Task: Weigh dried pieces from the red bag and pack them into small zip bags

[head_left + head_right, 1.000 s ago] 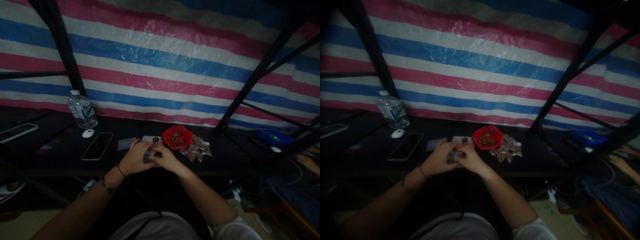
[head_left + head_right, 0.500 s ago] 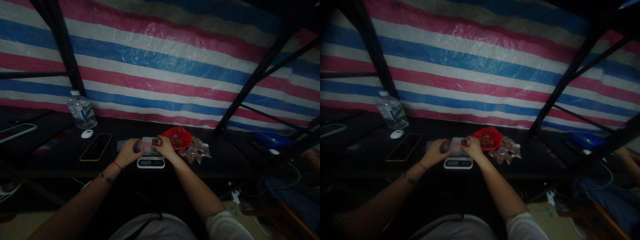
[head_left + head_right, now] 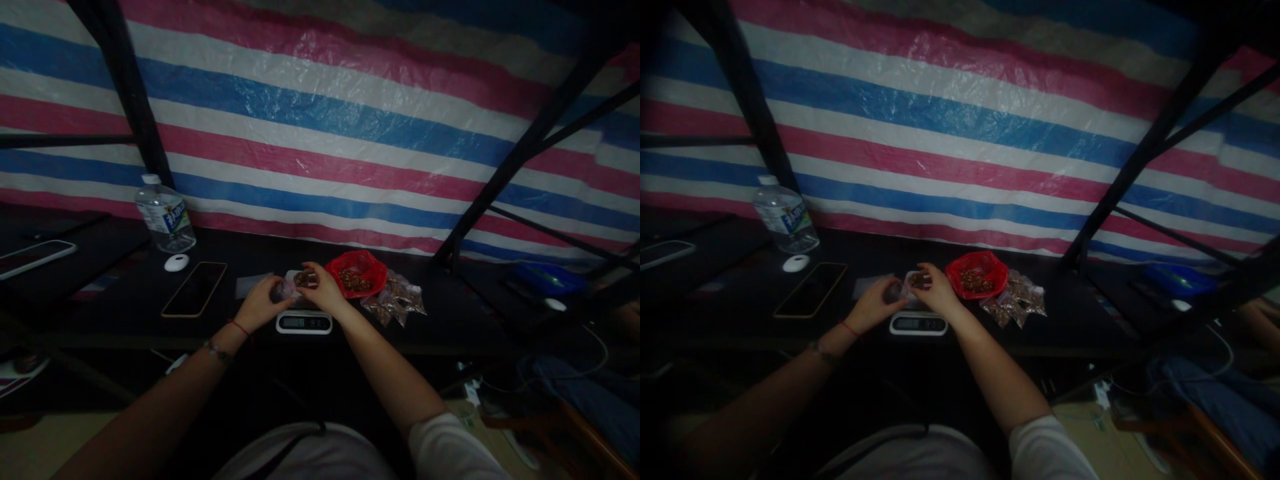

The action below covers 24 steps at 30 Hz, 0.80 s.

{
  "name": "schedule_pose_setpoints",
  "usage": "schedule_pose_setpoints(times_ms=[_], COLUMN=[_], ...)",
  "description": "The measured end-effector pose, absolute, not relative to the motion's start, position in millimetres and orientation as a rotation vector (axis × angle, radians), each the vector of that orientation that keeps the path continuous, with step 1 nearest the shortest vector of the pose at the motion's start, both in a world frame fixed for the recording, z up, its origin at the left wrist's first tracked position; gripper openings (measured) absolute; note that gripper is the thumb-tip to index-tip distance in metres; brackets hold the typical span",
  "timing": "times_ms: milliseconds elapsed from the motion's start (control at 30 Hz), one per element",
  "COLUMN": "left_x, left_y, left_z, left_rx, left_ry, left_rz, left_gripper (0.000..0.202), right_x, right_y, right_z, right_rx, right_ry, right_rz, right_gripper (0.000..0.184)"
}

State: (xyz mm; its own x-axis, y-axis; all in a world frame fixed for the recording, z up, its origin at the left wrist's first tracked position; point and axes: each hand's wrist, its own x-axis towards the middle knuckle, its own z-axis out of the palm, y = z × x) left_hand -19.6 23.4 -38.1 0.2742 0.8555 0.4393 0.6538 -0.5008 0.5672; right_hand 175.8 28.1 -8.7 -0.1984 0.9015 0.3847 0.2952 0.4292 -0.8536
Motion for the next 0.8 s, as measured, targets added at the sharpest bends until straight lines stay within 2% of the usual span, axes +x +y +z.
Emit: schedule_pose_setpoints(times_ms=[133,367,467,800], left_x=[-20,-19,-17,-11], left_y=[22,22,21,17], left_z=[-36,-36,-38,-41], left_rx=[2.237,2.178,2.132,2.036], left_ry=[1.383,1.347,1.341,1.308], left_rz=[1.123,1.165,1.196,1.225], left_gripper=[0.052,0.049,0.050,0.063], right_x=[174,174,174,168], right_y=[30,32,30,30], right_z=[-4,12,23,23], right_rx=[-1.067,-0.988,-0.907,-0.877], right_ry=[-1.839,-2.087,-2.192,-2.113], right_rz=[0.776,0.637,0.556,0.607], right_gripper=[0.058,0.031,0.031,0.038])
